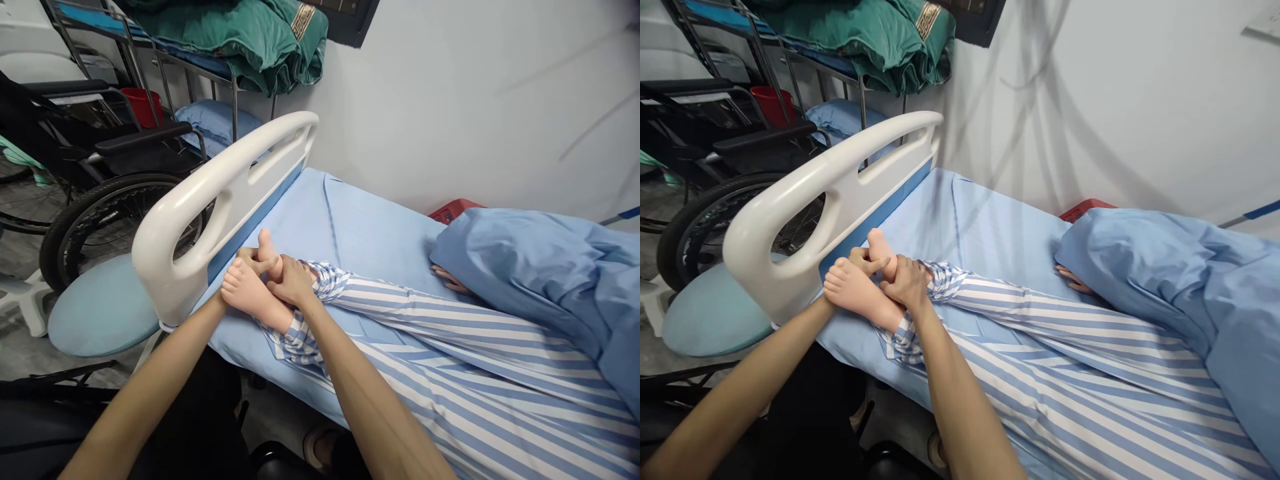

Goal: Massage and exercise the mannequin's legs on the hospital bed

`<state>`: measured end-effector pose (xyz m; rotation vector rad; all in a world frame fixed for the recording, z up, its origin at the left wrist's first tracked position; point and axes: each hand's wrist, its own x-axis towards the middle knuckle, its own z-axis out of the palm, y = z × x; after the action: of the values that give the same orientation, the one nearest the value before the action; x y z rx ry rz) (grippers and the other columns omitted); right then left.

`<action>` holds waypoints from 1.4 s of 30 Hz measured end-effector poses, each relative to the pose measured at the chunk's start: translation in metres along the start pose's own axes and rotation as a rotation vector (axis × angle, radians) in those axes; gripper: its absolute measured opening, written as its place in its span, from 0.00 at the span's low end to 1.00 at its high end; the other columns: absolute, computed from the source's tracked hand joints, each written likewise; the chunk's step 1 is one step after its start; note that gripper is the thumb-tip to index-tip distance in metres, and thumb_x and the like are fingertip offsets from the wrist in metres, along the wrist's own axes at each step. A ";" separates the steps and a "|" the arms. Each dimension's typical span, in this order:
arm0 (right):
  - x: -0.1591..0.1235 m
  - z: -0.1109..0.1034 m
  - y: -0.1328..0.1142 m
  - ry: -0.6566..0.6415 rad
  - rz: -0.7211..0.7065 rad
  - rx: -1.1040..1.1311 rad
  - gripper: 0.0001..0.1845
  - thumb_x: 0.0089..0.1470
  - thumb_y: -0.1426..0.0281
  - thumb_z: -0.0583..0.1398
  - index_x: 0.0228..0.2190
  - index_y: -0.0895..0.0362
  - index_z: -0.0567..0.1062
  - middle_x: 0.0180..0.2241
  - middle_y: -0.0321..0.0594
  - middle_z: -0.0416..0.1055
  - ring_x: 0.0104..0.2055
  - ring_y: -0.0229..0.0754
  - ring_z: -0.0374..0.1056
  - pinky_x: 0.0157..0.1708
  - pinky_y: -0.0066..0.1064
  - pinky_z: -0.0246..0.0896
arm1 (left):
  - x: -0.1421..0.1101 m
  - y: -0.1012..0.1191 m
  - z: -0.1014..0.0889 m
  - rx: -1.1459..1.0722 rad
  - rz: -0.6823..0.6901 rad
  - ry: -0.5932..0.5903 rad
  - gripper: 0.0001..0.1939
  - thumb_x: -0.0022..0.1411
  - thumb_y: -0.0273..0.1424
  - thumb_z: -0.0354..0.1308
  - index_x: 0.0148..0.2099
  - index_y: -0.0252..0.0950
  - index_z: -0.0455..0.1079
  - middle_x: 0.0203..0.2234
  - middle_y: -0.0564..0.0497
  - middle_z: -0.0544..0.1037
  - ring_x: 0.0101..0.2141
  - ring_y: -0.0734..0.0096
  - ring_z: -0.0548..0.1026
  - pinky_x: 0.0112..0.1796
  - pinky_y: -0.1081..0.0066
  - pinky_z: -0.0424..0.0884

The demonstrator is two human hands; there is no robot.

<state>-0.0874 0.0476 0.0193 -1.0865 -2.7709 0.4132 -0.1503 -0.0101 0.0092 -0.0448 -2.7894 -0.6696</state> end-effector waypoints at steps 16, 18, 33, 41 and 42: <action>-0.002 -0.001 0.000 0.031 0.008 0.021 0.23 0.44 0.57 0.58 0.40 0.57 0.64 0.42 0.44 0.67 0.43 0.49 0.61 0.45 0.40 0.49 | -0.003 0.009 -0.019 0.020 -0.016 0.074 0.20 0.65 0.26 0.26 0.39 0.35 0.60 0.30 0.48 0.65 0.36 0.63 0.64 0.34 0.66 0.58; -0.001 0.000 0.001 0.040 0.002 0.021 0.24 0.44 0.56 0.58 0.41 0.57 0.63 0.42 0.45 0.67 0.44 0.49 0.60 0.45 0.40 0.49 | -0.002 0.010 -0.019 0.001 -0.037 0.060 0.21 0.64 0.26 0.25 0.39 0.35 0.60 0.31 0.47 0.65 0.37 0.62 0.65 0.35 0.65 0.59; -0.002 -0.007 0.000 -0.009 0.014 0.051 0.24 0.42 0.59 0.59 0.41 0.57 0.63 0.41 0.44 0.67 0.43 0.48 0.61 0.44 0.39 0.49 | -0.002 0.010 -0.027 -0.108 -0.015 0.035 0.21 0.64 0.27 0.25 0.40 0.35 0.61 0.33 0.43 0.66 0.38 0.59 0.64 0.34 0.63 0.58; -0.002 0.000 0.003 0.046 -0.008 0.020 0.26 0.42 0.60 0.59 0.43 0.57 0.62 0.42 0.44 0.66 0.44 0.49 0.60 0.46 0.40 0.47 | -0.002 0.011 -0.023 -0.048 -0.025 0.042 0.21 0.64 0.25 0.25 0.40 0.36 0.60 0.32 0.46 0.65 0.38 0.60 0.64 0.34 0.64 0.57; -0.002 0.001 0.003 0.044 -0.007 0.016 0.27 0.42 0.60 0.59 0.44 0.57 0.61 0.43 0.45 0.66 0.44 0.49 0.60 0.46 0.40 0.47 | -0.002 0.011 -0.021 -0.052 -0.030 0.047 0.21 0.64 0.25 0.25 0.40 0.36 0.60 0.32 0.46 0.64 0.38 0.60 0.64 0.35 0.63 0.57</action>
<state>-0.0843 0.0485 0.0176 -1.0686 -2.7274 0.4048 -0.1422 -0.0096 0.0322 0.0032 -2.7326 -0.7407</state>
